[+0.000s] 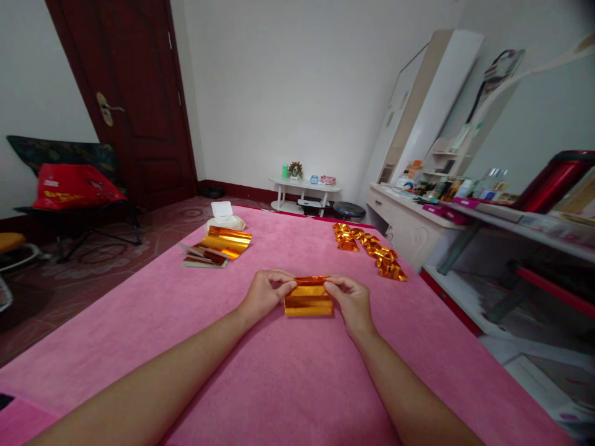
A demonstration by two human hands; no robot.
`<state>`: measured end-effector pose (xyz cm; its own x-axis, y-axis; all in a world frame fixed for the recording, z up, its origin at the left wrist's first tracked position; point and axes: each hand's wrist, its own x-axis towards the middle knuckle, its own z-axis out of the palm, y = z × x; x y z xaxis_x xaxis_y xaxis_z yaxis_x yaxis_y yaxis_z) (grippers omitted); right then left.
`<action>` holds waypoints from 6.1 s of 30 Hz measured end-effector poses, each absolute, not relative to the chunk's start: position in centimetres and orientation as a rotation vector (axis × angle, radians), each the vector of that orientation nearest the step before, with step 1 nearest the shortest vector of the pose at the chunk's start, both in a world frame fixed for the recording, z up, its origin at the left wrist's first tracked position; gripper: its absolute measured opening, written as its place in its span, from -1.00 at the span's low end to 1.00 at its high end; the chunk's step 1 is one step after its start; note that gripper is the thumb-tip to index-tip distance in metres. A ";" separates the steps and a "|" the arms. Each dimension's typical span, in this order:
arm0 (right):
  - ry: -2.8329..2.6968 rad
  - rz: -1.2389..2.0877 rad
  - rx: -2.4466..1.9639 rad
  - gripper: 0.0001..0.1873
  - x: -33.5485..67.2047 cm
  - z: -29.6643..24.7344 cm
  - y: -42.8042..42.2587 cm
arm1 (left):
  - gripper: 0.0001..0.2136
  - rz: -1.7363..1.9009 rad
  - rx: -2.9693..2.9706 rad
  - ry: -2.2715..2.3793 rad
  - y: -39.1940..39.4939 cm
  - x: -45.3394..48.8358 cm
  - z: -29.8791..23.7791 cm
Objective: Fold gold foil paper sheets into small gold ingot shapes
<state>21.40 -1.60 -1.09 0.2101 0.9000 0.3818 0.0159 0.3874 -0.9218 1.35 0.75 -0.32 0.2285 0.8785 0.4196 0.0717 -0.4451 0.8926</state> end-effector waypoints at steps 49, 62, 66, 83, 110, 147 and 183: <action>-1.262 0.810 -0.902 -0.89 21.4 -0.8 -1.8 | -0.70 1.264 1.332 0.763 1.5 0.9 -0.9; -1.144 1.094 -0.945 -0.60 21.3 -1.2 -1.5 | -0.93 1.467 1.503 0.725 1.9 0.3 -1.0; -1.152 1.154 -0.969 -0.59 21.1 -1.1 -1.7 | -0.90 1.467 1.555 0.682 1.8 0.3 -0.9; -1.268 1.065 -0.963 -0.79 21.1 -1.0 -1.8 | -0.50 1.272 1.323 0.730 0.7 0.6 -0.1; -1.361 0.996 -0.972 -0.57 20.5 -1.1 -1.4 | -0.47 1.232 1.575 0.846 1.5 1.1 -1.2; -1.867 0.244 -1.590 -0.73 20.1 1.3 -2.8 | -0.53 0.960 1.957 0.869 6.0 -1.8 0.1; -1.898 0.845 -1.245 -0.74 20.3 -1.5 0.1 | -0.78 0.641 3.025 0.577 1.8 -1.5 -0.1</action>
<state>20.30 0.08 -1.46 -0.2886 0.9358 0.2023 0.4760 0.3236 -0.8178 -1.48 1.83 -0.13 0.8498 0.3519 0.3925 0.3536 -0.9327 0.0707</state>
